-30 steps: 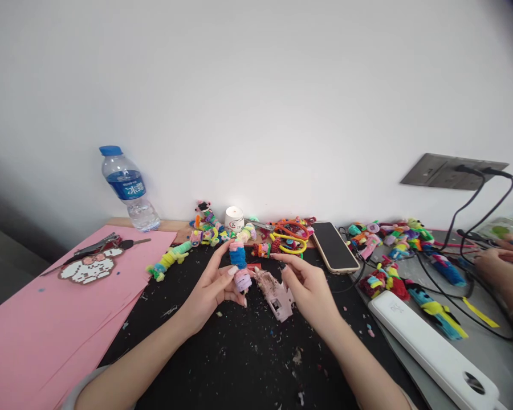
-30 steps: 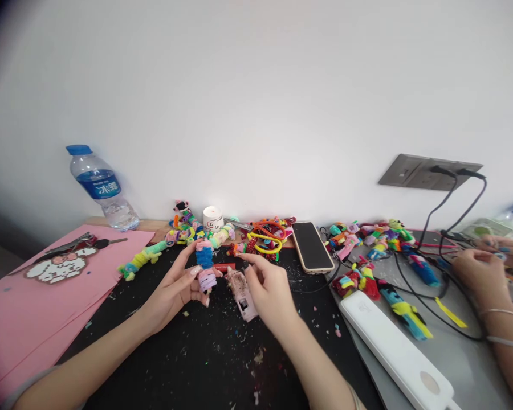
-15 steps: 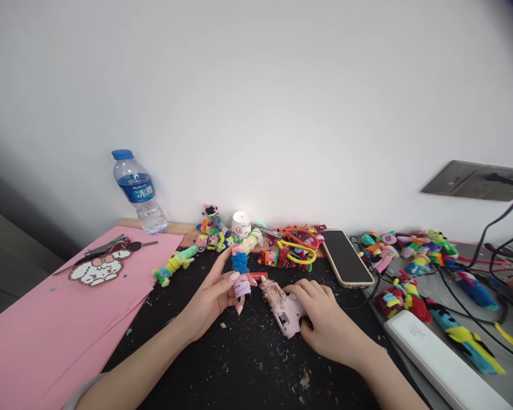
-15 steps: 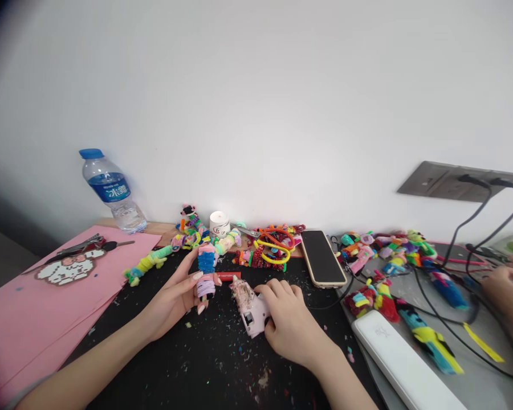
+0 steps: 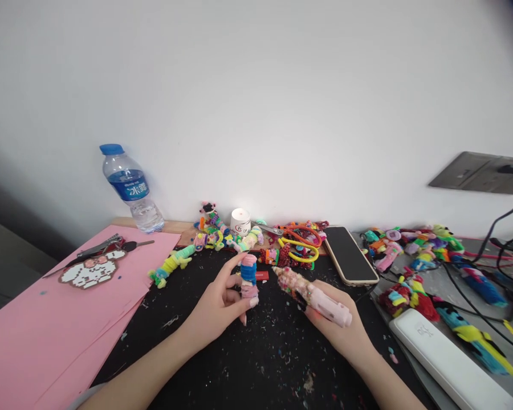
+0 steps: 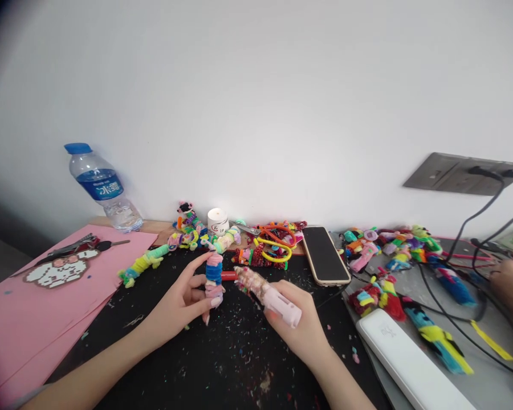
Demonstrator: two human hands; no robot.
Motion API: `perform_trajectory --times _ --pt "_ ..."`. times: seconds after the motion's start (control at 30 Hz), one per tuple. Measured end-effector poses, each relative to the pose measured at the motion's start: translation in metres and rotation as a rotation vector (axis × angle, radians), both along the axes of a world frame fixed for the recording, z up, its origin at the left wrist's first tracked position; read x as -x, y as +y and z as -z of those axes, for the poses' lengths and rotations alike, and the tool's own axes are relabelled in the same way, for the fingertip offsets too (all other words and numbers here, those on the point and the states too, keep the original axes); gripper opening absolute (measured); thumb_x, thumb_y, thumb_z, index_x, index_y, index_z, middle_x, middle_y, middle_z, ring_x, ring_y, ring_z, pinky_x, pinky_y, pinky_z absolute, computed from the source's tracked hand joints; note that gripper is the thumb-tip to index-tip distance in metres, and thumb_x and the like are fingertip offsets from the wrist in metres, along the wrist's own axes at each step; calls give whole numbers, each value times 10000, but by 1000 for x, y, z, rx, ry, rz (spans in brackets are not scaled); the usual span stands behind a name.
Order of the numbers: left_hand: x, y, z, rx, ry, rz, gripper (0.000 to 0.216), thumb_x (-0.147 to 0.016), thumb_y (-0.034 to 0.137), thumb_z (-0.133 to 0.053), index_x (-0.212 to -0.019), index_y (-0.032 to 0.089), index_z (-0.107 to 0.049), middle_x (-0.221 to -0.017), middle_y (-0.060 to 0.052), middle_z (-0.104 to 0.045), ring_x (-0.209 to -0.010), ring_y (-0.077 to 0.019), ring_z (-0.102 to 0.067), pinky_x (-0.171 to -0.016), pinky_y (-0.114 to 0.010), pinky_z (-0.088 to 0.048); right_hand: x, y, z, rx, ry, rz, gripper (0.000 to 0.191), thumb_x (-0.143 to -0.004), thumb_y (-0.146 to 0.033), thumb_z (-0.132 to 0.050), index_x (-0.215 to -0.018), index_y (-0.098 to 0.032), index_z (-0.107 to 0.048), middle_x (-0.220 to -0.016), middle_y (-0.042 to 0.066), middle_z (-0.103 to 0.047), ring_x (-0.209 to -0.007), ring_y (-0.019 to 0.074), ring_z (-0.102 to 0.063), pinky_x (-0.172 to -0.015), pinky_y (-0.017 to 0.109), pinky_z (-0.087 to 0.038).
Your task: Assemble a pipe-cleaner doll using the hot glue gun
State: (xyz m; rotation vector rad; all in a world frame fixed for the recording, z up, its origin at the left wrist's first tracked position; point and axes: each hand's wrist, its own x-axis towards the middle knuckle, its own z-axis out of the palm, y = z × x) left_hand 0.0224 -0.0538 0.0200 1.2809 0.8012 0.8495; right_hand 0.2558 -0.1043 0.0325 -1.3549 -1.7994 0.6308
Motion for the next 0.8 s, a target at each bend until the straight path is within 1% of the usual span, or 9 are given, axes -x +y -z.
perform_trajectory --times 0.07,0.13,0.3,0.4,0.5,0.67,0.8 --pt "0 -3 2 -33 84 -4 733 -734 235 -660 -1334 334 -251 -838 23 -564 -503 -69 -502 -490 -247 -490 3 -1 0 8 -26 -35 20 -741 -176 -557 -720 -177 -558 -640 -9 -528 -561 124 -472 -518 235 -340" --pt "0 -5 4 -64 128 -8 725 -717 229 -674 -1316 331 -279 -815 36 -559 -485 -67 -512 -461 -223 -468 6 -1 -1 24 -62 -60 21 -711 -174 -579 -700 -172 -560 -628 -10 -531 -556 123 -470 -520 234 -333" --pt "-1 -8 3 -95 157 -38 724 -708 227 -678 -1304 334 -280 -932 4 -585 -461 -53 -512 -409 -191 -426 9 -2 1 94 -94 -46 29 -681 -158 -594 -691 -166 -568 -627 -10 -547 -550 119 -472 -520 227 -337" --pt "-1 -9 2 -98 173 -42 726 -700 231 -686 -1298 331 -287 -983 -12 -587 -458 -46 -505 -395 -181 -414 8 -3 3 110 -111 -30 20 -694 -169 -592 -698 -167 -573 -630 -10 -551 -555 118 -472 -526 226 -341" --pt "-1 -9 2 -99 187 -41 731 -696 240 -690 -1298 328 -284 -997 -17 -588 -459 -47 -506 -385 -175 -406 8 -3 4 118 -118 -21 35 -703 -183 -591 -685 -168 -565 -615 -17 -538 -545 114 -463 -521 224 -336" --pt "-2 -10 2 -113 195 -39 721 -701 245 -686 -1293 334 -284 -1012 -11 -586 -440 -37 -490 -380 -175 -403 10 -2 3 164 -130 -10 49 -683 -149 -570 -650 -164 -537 -591 -30 -501 -529 103 -448 -503 219 -316" --pt "-2 -10 1 -119 227 -42 713 -696 270 -691 -1286 332 -295 -1014 -9 -583 -425 -33 -477 -365 -174 -389 10 -2 3 198 -121 -2 85 -693 -169 -559 -625 -166 -509 -573 -37 -471 -513 96 -423 -487 216 -302"
